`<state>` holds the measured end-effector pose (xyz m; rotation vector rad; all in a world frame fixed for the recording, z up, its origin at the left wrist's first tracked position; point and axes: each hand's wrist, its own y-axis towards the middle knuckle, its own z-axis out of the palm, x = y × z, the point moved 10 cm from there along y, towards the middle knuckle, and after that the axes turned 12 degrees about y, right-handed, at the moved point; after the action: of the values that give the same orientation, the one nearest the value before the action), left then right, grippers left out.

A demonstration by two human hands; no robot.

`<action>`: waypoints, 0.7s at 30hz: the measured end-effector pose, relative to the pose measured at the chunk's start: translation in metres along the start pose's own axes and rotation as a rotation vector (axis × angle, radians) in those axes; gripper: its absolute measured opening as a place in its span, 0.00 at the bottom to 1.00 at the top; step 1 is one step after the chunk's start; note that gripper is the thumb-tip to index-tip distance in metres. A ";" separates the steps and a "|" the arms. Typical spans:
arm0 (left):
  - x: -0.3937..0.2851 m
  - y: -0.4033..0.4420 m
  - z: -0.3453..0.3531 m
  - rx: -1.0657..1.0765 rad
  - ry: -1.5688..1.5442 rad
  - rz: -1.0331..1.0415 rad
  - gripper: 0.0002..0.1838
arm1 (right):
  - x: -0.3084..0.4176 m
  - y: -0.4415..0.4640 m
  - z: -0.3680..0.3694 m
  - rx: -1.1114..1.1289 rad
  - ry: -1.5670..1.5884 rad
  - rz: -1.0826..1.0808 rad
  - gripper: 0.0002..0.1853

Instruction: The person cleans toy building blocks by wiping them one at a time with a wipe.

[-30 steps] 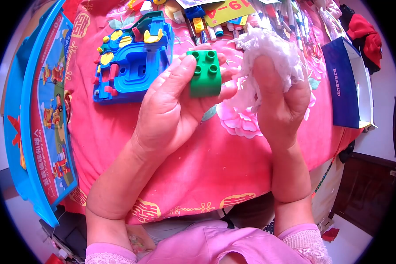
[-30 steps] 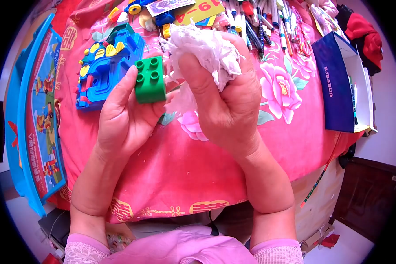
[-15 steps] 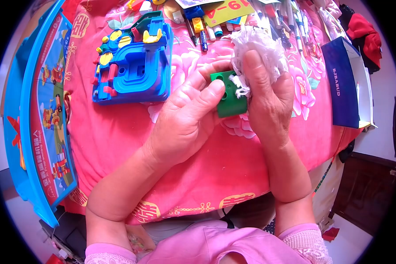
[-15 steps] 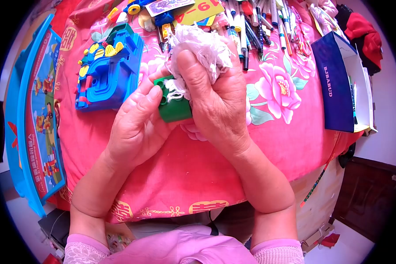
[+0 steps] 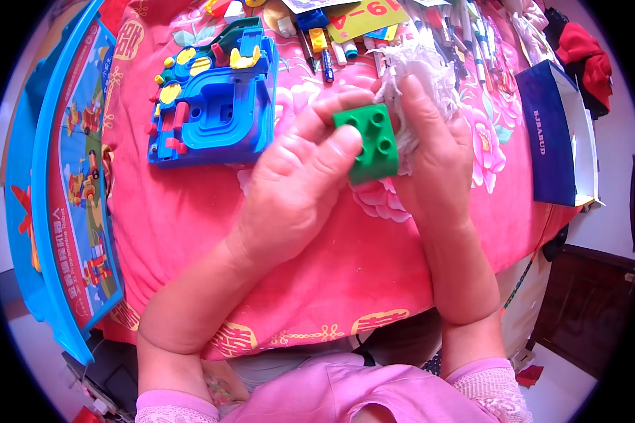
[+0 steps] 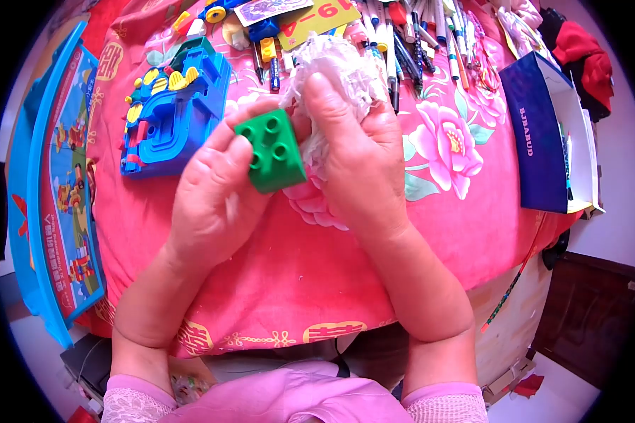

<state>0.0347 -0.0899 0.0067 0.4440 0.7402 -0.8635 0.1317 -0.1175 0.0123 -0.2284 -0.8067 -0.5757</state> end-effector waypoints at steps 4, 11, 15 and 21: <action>0.002 -0.001 0.001 0.038 0.213 0.023 0.22 | -0.014 0.005 -0.007 -0.056 0.198 0.153 0.12; -0.007 0.005 -0.008 0.025 0.086 -0.025 0.23 | 0.038 0.003 0.004 0.023 -0.397 -0.217 0.13; -0.009 0.007 -0.011 -0.042 0.026 -0.047 0.23 | 0.042 0.001 0.013 0.104 -0.279 -0.281 0.10; -0.007 0.007 -0.012 -0.037 0.060 -0.061 0.23 | 0.041 -0.005 0.029 0.172 -0.518 -0.332 0.09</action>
<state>0.0326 -0.0746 0.0038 0.4175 0.8277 -0.8952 0.1333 -0.1256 0.0618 -0.0831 -1.4063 -0.7670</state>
